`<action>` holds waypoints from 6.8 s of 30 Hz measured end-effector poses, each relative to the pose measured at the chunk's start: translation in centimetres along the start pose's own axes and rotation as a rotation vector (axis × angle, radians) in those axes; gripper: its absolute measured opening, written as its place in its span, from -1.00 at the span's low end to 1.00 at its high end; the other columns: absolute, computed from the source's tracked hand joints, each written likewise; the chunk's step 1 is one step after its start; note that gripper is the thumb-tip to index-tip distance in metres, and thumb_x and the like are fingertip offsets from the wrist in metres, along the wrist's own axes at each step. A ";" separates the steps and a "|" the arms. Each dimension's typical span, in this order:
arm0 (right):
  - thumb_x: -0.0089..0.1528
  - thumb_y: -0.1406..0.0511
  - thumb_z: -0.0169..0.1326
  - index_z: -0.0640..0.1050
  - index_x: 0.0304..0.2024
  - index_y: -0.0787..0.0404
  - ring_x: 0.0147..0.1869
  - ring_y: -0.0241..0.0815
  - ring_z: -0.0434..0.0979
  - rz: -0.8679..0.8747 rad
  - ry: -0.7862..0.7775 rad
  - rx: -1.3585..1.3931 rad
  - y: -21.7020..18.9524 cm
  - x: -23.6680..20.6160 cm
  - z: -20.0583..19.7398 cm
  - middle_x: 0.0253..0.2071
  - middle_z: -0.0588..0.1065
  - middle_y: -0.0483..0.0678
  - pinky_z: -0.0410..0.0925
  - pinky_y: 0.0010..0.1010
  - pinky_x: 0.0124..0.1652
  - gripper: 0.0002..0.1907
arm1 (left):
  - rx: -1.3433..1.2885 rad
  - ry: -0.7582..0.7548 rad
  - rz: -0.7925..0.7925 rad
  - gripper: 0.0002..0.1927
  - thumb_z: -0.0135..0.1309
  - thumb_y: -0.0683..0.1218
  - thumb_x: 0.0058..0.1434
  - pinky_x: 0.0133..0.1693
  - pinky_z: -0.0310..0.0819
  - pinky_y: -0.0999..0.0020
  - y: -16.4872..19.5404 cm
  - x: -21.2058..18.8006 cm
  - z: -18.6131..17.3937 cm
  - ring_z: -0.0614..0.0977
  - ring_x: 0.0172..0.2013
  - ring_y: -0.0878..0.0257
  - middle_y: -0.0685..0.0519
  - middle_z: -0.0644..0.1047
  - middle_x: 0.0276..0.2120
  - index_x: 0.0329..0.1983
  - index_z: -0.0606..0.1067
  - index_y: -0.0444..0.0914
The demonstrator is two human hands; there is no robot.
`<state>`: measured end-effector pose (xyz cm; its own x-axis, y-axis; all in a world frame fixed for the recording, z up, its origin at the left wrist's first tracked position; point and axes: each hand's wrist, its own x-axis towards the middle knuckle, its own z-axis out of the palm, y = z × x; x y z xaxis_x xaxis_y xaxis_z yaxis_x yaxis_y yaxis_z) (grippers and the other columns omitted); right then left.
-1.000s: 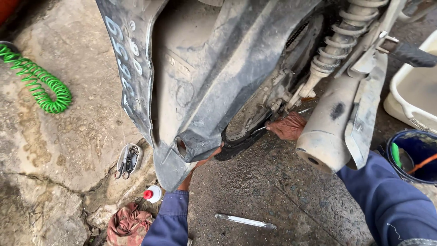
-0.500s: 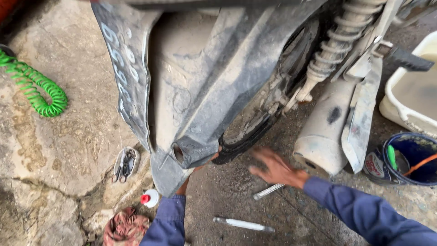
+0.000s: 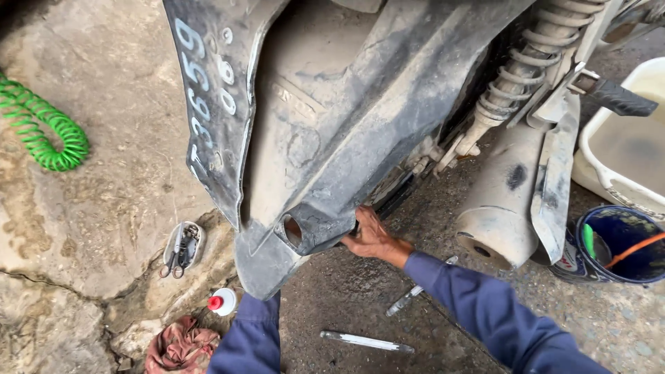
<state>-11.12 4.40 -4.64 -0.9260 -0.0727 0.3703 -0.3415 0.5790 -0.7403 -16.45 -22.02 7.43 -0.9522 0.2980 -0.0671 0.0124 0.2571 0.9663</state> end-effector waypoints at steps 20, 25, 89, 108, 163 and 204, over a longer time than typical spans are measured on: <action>0.12 0.26 0.17 0.48 0.08 0.29 0.32 0.31 0.24 -0.017 -0.366 -0.509 -4.4 -13.3 -7.2 0.17 0.38 0.23 0.18 0.14 0.18 -0.52 | 0.094 -0.170 0.030 -0.50 0.25 0.12 0.23 0.22 0.27 0.25 -7.2 0.4 7.3 0.48 0.18 0.18 0.05 0.56 0.14 0.14 0.58 -0.23; 0.18 0.25 0.07 0.48 0.13 0.25 0.35 0.14 0.26 -0.065 -0.611 -0.611 1.9 -20.5 -6.6 0.17 0.38 0.10 0.12 0.10 0.29 -0.53 | 0.147 -0.181 0.013 -0.58 0.23 0.12 0.23 0.08 0.47 0.32 -4.3 -0.5 7.8 0.61 -0.02 0.24 0.09 0.66 -0.07 0.07 0.62 -0.19; 0.35 -0.17 -0.11 0.37 -0.39 0.10 -0.62 -0.31 0.20 1.138 0.596 1.200 -6.0 -5.2 6.2 -0.61 0.27 -0.20 0.11 -0.43 -0.62 -0.47 | 0.381 -0.081 0.178 -0.07 0.20 0.40 0.04 0.40 0.12 0.11 -4.1 1.8 6.6 0.33 0.37 0.05 0.01 0.38 0.39 0.42 0.34 -0.10; 0.38 -0.21 -0.04 0.29 -0.40 0.01 -0.68 -0.39 0.07 1.155 0.408 1.401 -14.6 -6.1 3.9 -0.61 0.15 -0.25 -0.05 -0.52 -0.68 -0.46 | 0.231 -0.040 0.105 -0.22 0.24 0.31 0.06 0.29 0.29 0.14 0.2 6.8 8.3 0.49 0.22 0.07 -0.07 0.55 0.22 0.24 0.52 -0.23; 0.47 0.04 -0.42 0.29 0.40 0.17 0.54 -0.03 0.17 -0.924 -0.814 -1.942 9.0 2.2 -14.4 0.45 0.25 0.06 0.03 -0.22 0.45 -0.42 | -0.504 -0.184 -0.029 -0.07 0.24 0.23 0.09 0.28 0.14 -0.02 -4.7 1.3 4.8 0.28 0.36 -0.04 -0.12 0.27 0.39 0.44 0.14 -0.15; 0.32 -0.31 -0.81 0.12 0.50 0.29 0.58 0.17 0.01 -1.925 -0.356 -2.946 6.3 3.6 -14.1 0.52 0.12 0.16 -0.11 0.20 0.43 0.06 | 0.059 -0.100 0.231 0.15 0.35 0.28 -0.02 0.25 0.32 0.04 -2.4 0.3 7.0 0.38 0.35 -0.01 -0.16 0.27 0.41 0.50 0.01 -0.15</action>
<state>-14.30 19.26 -0.02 -0.6411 -0.4913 -0.5895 0.2848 -0.8656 0.4118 -14.62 -16.16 3.39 -0.8874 0.4433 0.1263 0.2463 0.2243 0.9429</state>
